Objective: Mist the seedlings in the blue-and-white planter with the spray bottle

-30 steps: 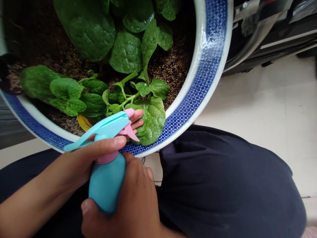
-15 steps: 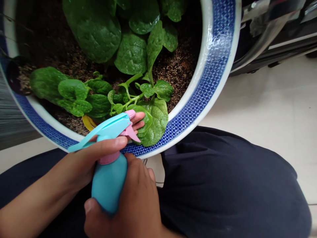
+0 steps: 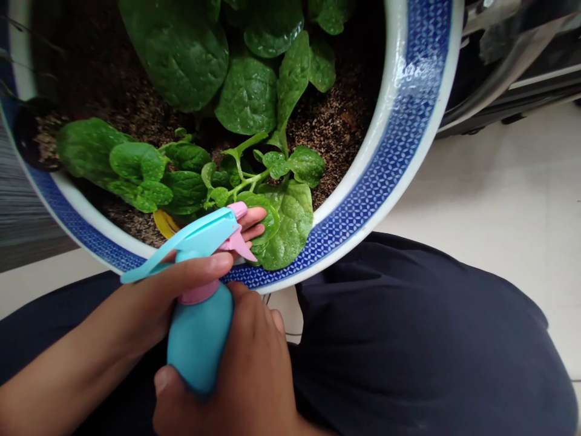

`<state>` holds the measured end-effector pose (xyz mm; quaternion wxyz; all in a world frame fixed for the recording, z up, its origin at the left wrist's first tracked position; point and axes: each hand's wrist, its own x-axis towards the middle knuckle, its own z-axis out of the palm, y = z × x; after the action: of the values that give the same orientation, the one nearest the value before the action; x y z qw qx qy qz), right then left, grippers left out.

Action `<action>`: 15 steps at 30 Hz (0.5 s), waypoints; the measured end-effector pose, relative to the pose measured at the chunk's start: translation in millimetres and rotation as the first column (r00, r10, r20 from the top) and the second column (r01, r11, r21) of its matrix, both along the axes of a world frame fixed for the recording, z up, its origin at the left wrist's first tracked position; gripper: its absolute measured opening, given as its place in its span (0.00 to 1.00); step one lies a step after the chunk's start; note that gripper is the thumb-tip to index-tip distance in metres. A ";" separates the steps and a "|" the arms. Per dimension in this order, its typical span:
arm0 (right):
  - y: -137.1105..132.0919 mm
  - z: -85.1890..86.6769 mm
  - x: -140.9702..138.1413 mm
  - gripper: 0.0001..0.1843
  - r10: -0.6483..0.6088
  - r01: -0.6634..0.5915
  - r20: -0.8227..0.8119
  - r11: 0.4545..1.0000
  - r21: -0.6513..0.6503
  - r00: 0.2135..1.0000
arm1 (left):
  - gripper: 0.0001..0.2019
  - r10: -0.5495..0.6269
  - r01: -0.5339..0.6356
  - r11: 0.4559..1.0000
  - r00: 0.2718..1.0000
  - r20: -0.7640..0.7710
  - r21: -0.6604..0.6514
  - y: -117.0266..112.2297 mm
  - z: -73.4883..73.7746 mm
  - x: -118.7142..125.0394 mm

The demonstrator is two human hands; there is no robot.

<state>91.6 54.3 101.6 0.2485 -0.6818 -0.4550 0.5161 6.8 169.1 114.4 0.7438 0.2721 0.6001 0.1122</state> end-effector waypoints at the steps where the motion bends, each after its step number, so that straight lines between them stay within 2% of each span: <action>1: 0.1 -0.3 0.4 0.35 0.002 -0.002 0.003 1.000 0.003 1.000 | 0.27 -0.001 0.001 1.000 1.000 -0.006 -0.002 0.1 -0.1 0.2; 15: -1.3 -3.1 1.5 0.36 -0.029 0.029 -0.017 0.999 -0.025 0.999 | 0.29 -0.004 0.006 0.999 0.999 0.047 -0.049 1.0 0.1 3.7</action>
<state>93.1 53.0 98.4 0.2517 -0.6868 -0.4365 0.5239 10.6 170.1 114.5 0.7643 0.2528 0.5845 0.1018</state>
